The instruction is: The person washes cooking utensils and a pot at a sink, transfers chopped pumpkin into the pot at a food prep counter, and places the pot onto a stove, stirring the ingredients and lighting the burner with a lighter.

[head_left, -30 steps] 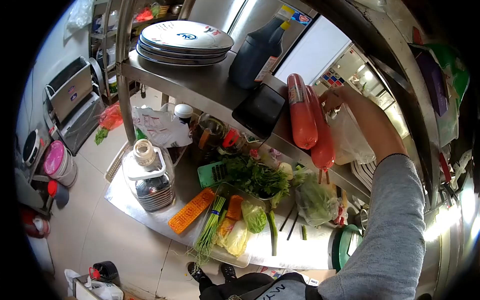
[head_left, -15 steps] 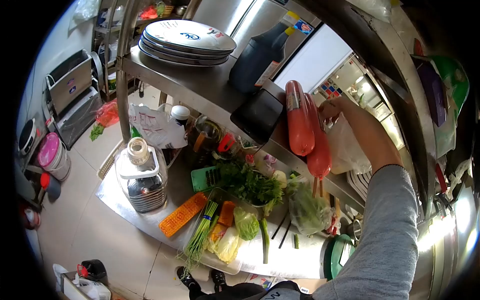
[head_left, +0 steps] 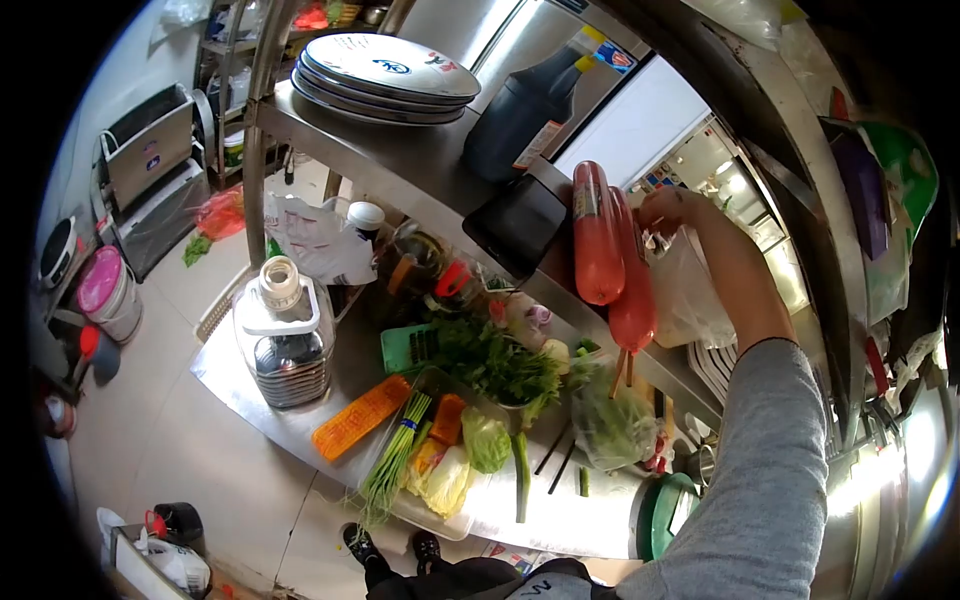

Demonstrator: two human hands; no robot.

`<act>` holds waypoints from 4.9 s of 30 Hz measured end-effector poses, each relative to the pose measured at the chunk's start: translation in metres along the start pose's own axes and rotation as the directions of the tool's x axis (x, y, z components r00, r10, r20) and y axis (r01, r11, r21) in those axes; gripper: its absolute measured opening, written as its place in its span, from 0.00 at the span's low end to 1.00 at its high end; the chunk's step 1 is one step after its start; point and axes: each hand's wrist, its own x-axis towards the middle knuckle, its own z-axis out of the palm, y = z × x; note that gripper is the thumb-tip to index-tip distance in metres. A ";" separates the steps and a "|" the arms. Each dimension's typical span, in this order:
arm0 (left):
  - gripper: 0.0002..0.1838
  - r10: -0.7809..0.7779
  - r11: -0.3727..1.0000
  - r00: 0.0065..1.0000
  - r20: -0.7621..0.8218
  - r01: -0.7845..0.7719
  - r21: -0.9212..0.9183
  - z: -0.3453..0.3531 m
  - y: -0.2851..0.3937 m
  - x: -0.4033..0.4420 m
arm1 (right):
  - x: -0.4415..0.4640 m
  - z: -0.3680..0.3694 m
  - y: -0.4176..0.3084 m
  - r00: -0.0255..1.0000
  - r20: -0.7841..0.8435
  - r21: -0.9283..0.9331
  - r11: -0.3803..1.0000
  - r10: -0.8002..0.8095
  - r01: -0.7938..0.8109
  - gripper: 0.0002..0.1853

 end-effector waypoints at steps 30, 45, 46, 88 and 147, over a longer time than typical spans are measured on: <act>0.08 -0.747 0.652 0.152 -0.647 -0.020 -0.758 0.490 -0.036 -0.529 | -0.497 0.408 0.003 -0.507 0.658 0.443 -0.259 -0.556 0.858 0.24; 0.11 -0.408 0.871 -0.367 -0.836 0.119 -0.477 0.505 -0.192 -0.829 | -0.596 0.695 0.277 -0.166 0.923 0.384 0.846 -0.346 0.370 0.27; 0.11 -0.455 0.878 -0.325 -0.829 -0.010 -0.478 0.510 -0.214 -0.829 | -0.603 0.695 0.285 -0.193 0.933 0.354 0.875 -0.304 0.330 0.27; 0.11 -0.800 0.390 0.074 -0.595 -0.691 -0.609 0.474 -0.220 -0.828 | -0.504 0.706 0.402 -0.087 0.588 0.217 0.053 -0.804 0.975 0.35; 0.11 0.023 0.973 -0.011 -1.000 -0.230 0.025 0.391 0.040 -0.679 | -0.265 0.351 0.243 0.566 -0.648 0.761 -0.450 -0.509 0.467 0.08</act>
